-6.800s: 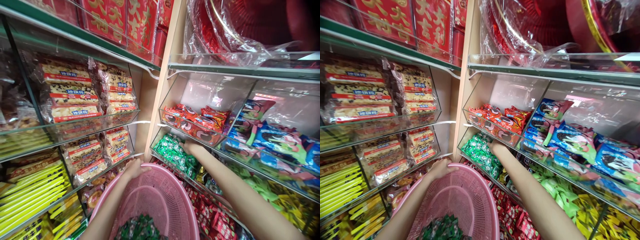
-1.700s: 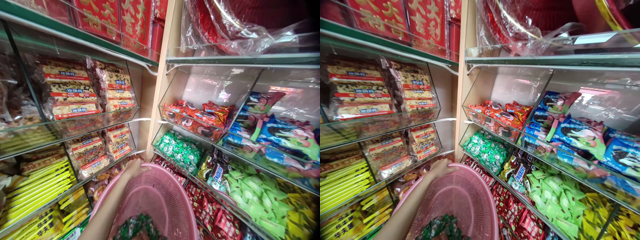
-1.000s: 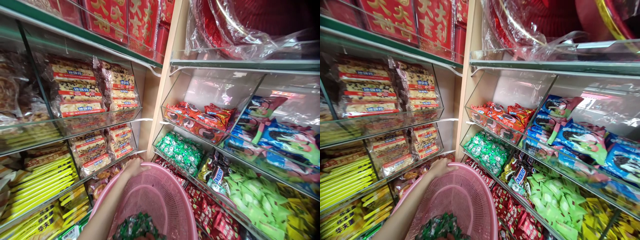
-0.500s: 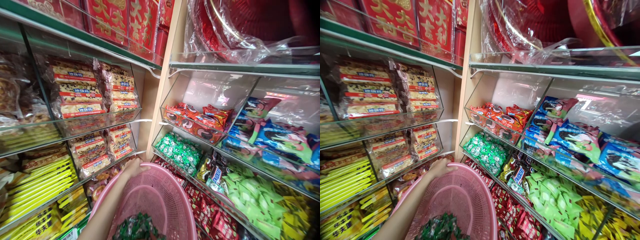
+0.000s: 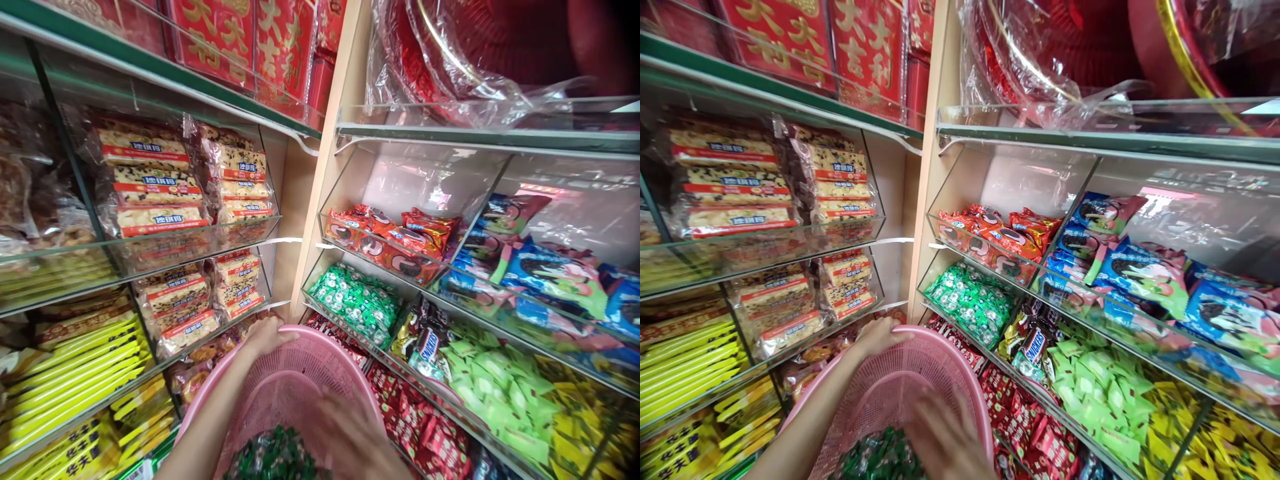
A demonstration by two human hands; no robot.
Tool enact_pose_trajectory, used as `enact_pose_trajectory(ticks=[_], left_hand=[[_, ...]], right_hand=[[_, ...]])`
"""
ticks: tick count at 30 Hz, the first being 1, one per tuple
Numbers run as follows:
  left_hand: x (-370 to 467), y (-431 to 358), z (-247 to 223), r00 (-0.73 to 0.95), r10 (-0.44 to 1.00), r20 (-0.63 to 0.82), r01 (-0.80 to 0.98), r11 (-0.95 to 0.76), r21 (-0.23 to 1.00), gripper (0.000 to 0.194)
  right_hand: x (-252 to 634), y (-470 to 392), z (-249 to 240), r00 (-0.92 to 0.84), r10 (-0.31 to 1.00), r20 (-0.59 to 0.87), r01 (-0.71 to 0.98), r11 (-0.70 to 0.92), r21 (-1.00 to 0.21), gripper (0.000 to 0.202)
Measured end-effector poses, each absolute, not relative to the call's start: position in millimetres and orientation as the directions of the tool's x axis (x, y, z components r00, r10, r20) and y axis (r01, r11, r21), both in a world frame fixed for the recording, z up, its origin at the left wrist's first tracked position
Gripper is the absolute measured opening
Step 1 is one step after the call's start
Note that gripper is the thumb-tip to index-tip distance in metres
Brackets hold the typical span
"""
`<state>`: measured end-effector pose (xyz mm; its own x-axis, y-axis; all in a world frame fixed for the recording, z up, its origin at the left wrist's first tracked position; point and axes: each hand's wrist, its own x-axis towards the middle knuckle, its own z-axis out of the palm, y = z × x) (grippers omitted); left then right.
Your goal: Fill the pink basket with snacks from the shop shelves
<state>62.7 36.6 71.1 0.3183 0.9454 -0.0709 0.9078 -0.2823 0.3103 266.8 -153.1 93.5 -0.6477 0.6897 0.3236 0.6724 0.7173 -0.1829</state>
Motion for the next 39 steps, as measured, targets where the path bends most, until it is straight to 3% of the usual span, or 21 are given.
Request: enact_pose_trajectory(ticks=[1, 3, 8, 13, 19, 30, 39], left_hand=[[62.6, 36.4, 70.8, 0.319, 0.945, -0.071, 0.907, -0.283, 0.312, 0.062], [62.4, 35.8, 70.5, 0.319, 0.945, -0.070, 0.906, -0.283, 0.316, 0.062], [60.8, 33.9, 71.9, 0.316, 0.947, -0.058, 0.901, -0.281, 0.329, 0.063], [57.8, 33.3, 74.4, 0.309, 0.950, -0.052, 0.900, -0.274, 0.339, 0.062], [56.8, 33.3, 74.5, 0.305, 0.951, -0.057, 0.900, -0.268, 0.343, 0.059], [60.8, 33.8, 76.1, 0.294, 0.953, -0.071, 0.903, -0.253, 0.348, 0.057], [61.8, 33.7, 72.6, 0.300, 0.952, -0.062, 0.900, -0.261, 0.349, 0.060]], right_hand=[[275.0, -145.2, 112.1, -0.643, 0.702, 0.307, 0.695, 0.703, -0.152, 0.054], [290.4, -128.1, 151.4, -0.553, 0.770, 0.318, 0.783, 0.611, -0.117, 0.043], [324.3, -70.8, 221.6, -0.455, 0.877, 0.155, 0.889, 0.456, 0.025, 0.035], [333.3, -27.7, 238.8, -0.261, 0.938, -0.230, 0.960, 0.278, 0.045, 0.073], [315.4, -20.0, 231.8, -0.110, 0.906, -0.410, 0.956, 0.208, 0.205, 0.091], [311.3, -19.0, 231.6, -0.065, 0.883, -0.464, 0.946, 0.203, 0.254, 0.099], [313.9, -9.2, 227.7, -0.103, 0.926, -0.362, 0.950, 0.200, 0.240, 0.067]])
